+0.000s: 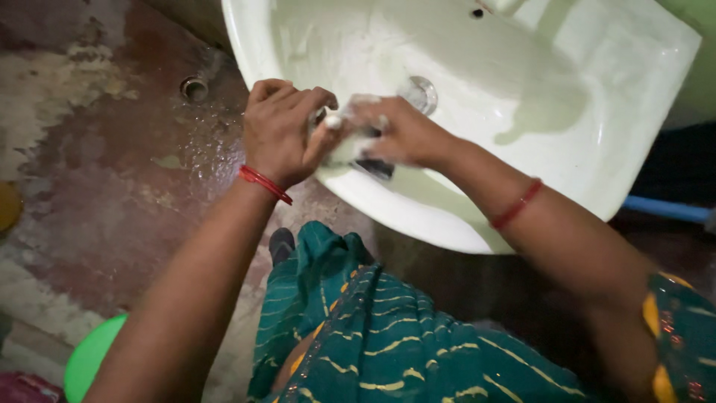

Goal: The person scrubs a white ceramic sink using a small cloth or sponge. They wipe the basin, the rim, and the area around the drain and faucet in a repetitive circular and back-and-forth motion.

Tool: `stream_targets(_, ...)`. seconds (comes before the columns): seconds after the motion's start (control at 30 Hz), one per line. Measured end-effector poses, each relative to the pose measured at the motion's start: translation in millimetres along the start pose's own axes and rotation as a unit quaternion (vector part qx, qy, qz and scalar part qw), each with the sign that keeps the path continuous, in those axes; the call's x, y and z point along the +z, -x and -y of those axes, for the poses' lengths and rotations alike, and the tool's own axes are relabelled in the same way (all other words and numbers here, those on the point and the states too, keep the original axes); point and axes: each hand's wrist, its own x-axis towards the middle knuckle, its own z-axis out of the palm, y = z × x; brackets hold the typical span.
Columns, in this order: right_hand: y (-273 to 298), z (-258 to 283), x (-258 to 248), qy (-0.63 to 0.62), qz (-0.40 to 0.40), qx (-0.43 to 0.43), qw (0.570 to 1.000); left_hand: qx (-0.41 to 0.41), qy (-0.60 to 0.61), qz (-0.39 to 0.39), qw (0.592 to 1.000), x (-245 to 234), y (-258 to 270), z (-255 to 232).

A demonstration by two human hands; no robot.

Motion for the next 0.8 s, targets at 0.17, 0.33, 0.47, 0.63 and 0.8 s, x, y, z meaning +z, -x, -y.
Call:
stream_targets(0.17,91,-13,-44,0.082,0.143,0.053,0.985,-0.010,-0.001,0.010,1.000,1,2,-1)
stream_targets(0.33,154,-38,-84,0.071,0.188,0.104,0.974,0.008,0.022,-0.020,1.000,3,4,3)
stream_targets(0.47,40,-72,-23,0.114,0.078,0.216,0.967,0.005,0.006,-0.014,1.000,5,-3,2)
stream_targets(0.63,-14,-60,-8,0.020,-0.026,-0.020,0.999,-0.001,0.000,0.000,1.000,-2,0,-2)
stream_targets(0.8,122,-47,-76,0.196,0.209,0.217,0.933,-0.006,0.015,-0.017,1.000,1,1,-1)
